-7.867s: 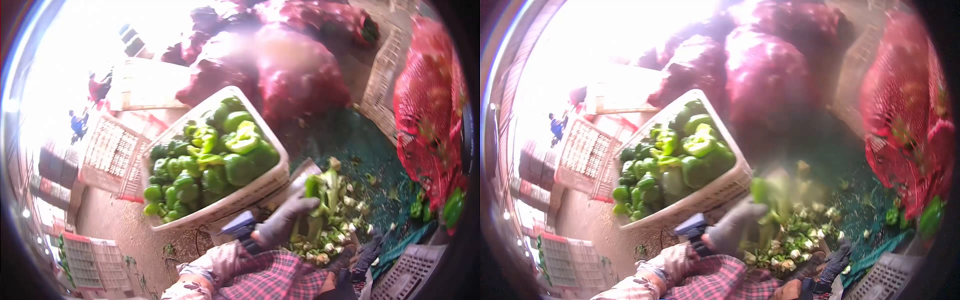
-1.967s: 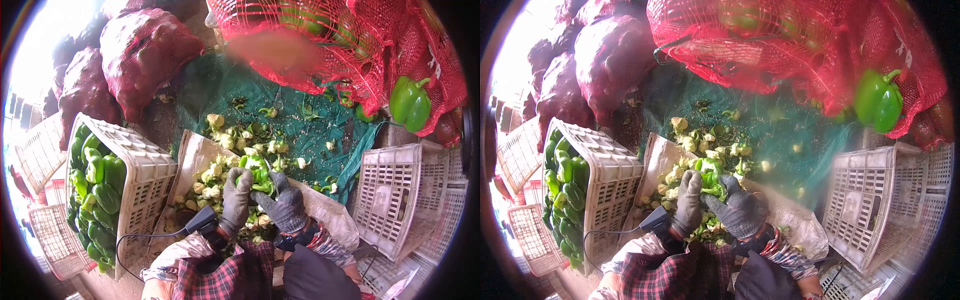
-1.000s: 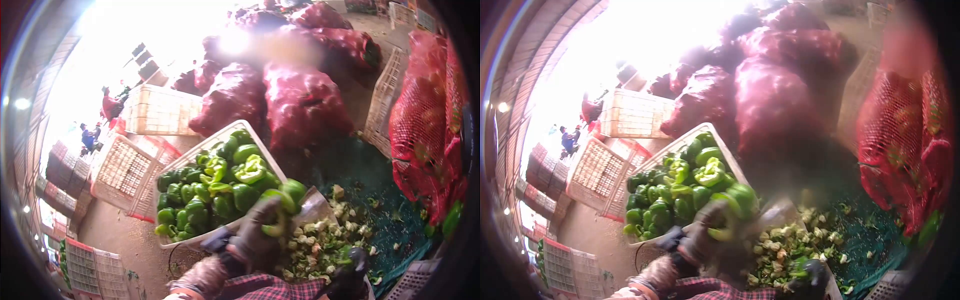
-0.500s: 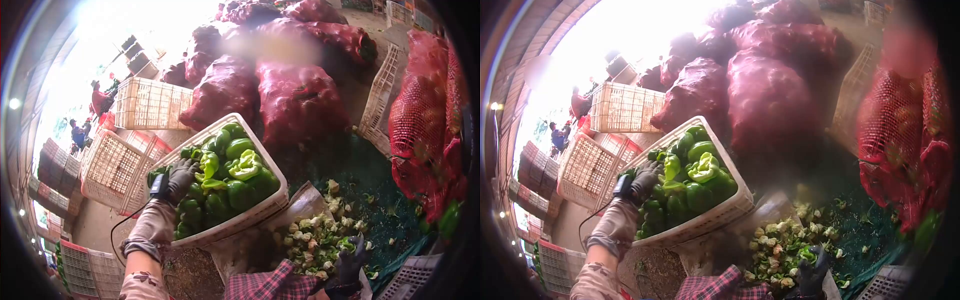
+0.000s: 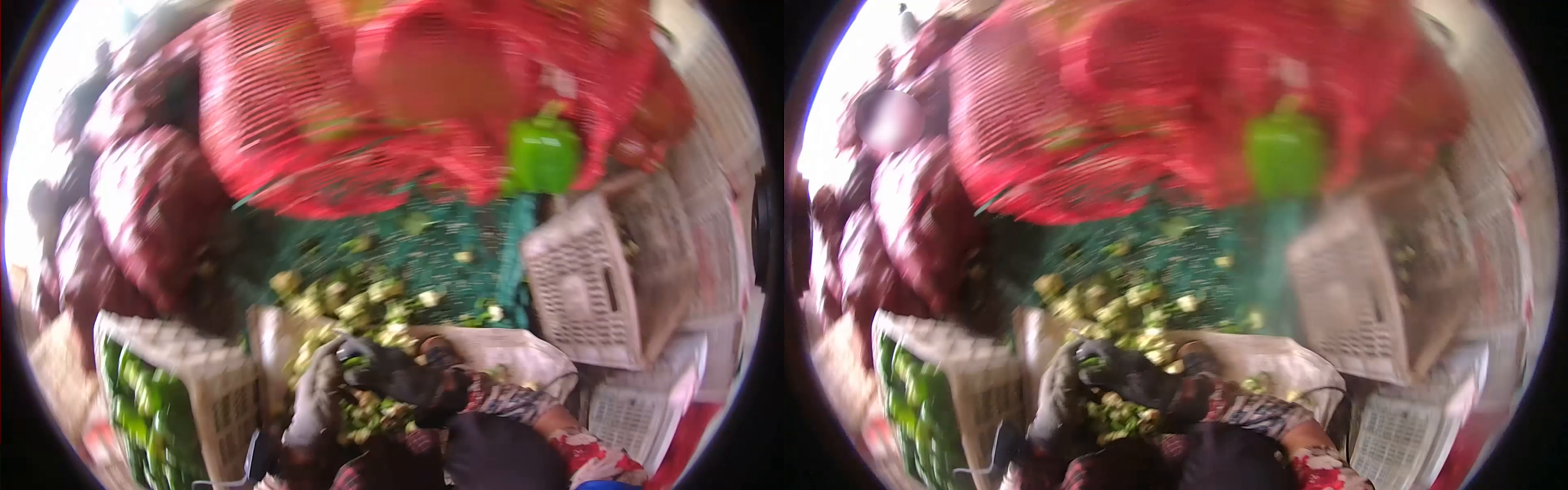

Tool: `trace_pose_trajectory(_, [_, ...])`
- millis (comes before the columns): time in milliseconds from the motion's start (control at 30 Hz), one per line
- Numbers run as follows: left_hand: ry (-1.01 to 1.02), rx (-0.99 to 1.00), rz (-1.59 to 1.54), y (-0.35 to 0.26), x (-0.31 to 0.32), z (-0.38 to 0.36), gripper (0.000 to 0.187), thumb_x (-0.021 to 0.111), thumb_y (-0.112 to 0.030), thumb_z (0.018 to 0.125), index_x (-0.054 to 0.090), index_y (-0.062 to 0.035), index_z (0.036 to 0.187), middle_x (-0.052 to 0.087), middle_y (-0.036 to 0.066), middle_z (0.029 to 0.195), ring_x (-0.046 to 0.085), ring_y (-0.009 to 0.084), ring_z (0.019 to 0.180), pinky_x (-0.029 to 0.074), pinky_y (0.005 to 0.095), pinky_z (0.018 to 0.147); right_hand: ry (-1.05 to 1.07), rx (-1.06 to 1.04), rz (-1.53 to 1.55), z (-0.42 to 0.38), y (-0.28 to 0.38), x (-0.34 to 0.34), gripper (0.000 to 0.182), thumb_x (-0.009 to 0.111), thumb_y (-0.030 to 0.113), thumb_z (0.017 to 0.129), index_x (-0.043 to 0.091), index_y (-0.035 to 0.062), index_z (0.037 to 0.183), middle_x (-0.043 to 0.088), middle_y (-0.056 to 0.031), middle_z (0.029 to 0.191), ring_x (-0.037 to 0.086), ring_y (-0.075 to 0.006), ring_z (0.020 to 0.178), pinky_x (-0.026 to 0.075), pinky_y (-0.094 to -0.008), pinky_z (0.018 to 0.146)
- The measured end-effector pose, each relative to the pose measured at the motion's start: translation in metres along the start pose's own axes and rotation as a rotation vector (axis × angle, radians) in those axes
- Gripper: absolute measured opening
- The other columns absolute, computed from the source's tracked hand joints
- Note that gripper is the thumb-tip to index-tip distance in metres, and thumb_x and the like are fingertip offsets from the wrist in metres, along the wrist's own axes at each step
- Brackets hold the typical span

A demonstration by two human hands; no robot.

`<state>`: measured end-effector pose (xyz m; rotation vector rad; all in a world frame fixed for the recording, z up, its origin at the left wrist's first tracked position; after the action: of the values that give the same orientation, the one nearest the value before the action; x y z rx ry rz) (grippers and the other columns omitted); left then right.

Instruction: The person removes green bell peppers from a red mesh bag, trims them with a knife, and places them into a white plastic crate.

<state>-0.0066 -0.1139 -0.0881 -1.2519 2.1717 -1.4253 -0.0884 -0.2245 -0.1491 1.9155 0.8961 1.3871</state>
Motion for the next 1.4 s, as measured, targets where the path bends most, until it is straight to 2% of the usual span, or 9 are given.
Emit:
trace_pose_trajectory(167, [-0.069,-0.034,0.008,0.044,0.013,0.030,0.024,0.059,-0.030,0.100,0.057,-0.0061,0.101,0.060,0.002,0.071,0.054,0.0095,0.054,0.042,0.0243,0.047,-0.305,-0.327,-0.639,-0.005,0.001,-0.033,0.035,0.059,0.027,0.100,0.056,0.0069,0.128,0.065,-0.0054,0.108,0.064,-0.0171,0.094,0.051,-0.0342,0.080])
trace_pose_trajectory(300, [0.061,0.039,0.014,0.049,0.042,0.045,0.020,0.063,-0.024,0.098,0.056,-0.0049,0.100,0.060,0.004,0.072,0.052,0.0107,0.052,0.043,0.0260,0.046,-0.528,0.296,0.208,-0.012,0.045,-0.043,0.043,0.058,0.040,0.098,0.058,0.0058,0.124,0.064,-0.0092,0.094,0.064,-0.0185,0.075,0.051,-0.0349,0.064])
trace_pose_trajectory(433, [0.211,-0.054,-0.024,0.065,0.048,0.048,0.029,0.066,-0.027,0.095,0.056,-0.0038,0.109,0.062,0.009,0.088,0.061,0.0164,0.069,0.049,0.0284,0.059,-0.567,-0.014,0.002,0.013,0.001,-0.118,0.062,0.057,0.058,0.094,0.056,0.0062,0.127,0.067,-0.0074,0.083,0.067,-0.0198,0.065,0.051,-0.0340,0.056])
trace_pose_trajectory(500, [0.299,-0.204,-0.206,0.109,-0.014,0.069,0.031,0.057,-0.020,0.097,0.057,-0.0014,0.121,0.065,0.013,0.100,0.065,0.0227,0.088,0.053,0.0334,0.077,-0.585,-0.419,-0.589,0.007,0.024,-0.151,0.057,0.061,0.051,0.093,0.055,0.0086,0.131,0.070,-0.0146,0.102,0.070,-0.0266,0.081,0.053,-0.0348,0.070])
trace_pose_trajectory(767, [0.249,-0.045,-0.144,0.185,-0.116,0.092,0.036,0.050,-0.019,0.098,0.057,-0.0004,0.129,0.064,0.013,0.113,0.062,0.0265,0.103,0.051,0.0397,0.092,-1.158,0.248,-1.760,-0.007,0.162,-0.385,0.051,0.059,0.035,0.096,0.047,0.0122,0.140,0.061,-0.0161,0.121,0.063,-0.0284,0.097,0.049,-0.0387,0.087])
trace_pose_trajectory(833, [0.152,-0.042,-0.105,0.132,-0.086,0.075,0.040,0.051,-0.020,0.097,0.056,-0.0001,0.132,0.064,0.015,0.123,0.061,0.0267,0.106,0.050,0.0403,0.093,-1.141,0.346,-1.734,-0.015,0.169,-0.405,0.051,0.060,0.035,0.096,0.047,0.0126,0.140,0.061,-0.0148,0.118,0.063,-0.0265,0.094,0.049,-0.0374,0.084])
trace_pose_trajectory(900, [-0.067,0.047,-0.387,0.027,-0.031,0.070,0.021,0.066,-0.020,0.095,0.055,-0.0022,0.100,0.061,0.005,0.078,0.053,0.0099,0.055,0.047,0.0246,0.050,-1.121,0.387,-1.702,-0.021,0.166,-0.410,0.051,0.060,0.034,0.096,0.046,0.0130,0.141,0.061,-0.0135,0.116,0.062,-0.0246,0.091,0.049,-0.0361,0.081])
trace_pose_trajectory(1200, [-0.317,0.199,0.283,-0.067,-0.023,0.009,0.049,0.069,-0.025,0.091,0.042,-0.0020,0.124,0.053,0.014,0.109,0.051,0.0210,0.091,0.045,0.0344,0.078,-1.111,0.025,-0.996,-0.035,0.138,-0.369,0.053,0.062,0.034,0.097,0.043,0.0148,0.142,0.060,-0.0077,0.104,0.060,-0.0161,0.077,0.050,-0.0304,0.066])
trace_pose_trajectory(1400, [-0.162,0.250,0.323,-0.082,-0.013,-0.014,0.070,0.070,-0.029,0.089,0.033,-0.0018,0.141,0.048,0.020,0.129,0.051,0.0284,0.115,0.043,0.0409,0.096,-0.319,-0.130,0.428,0.013,0.006,-0.207,0.055,0.064,0.033,0.097,0.041,0.0159,0.143,0.060,-0.0038,0.097,0.058,-0.0104,0.067,0.050,-0.0267,0.057])
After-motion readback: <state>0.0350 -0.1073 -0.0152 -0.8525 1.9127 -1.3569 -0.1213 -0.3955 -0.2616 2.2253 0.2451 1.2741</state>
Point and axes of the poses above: each hand's wrist, its own z-axis towards the middle knuckle, its own x-axis out of the palm, y = z × x, the point moved 3 cm from there along z, towards the middle knuckle
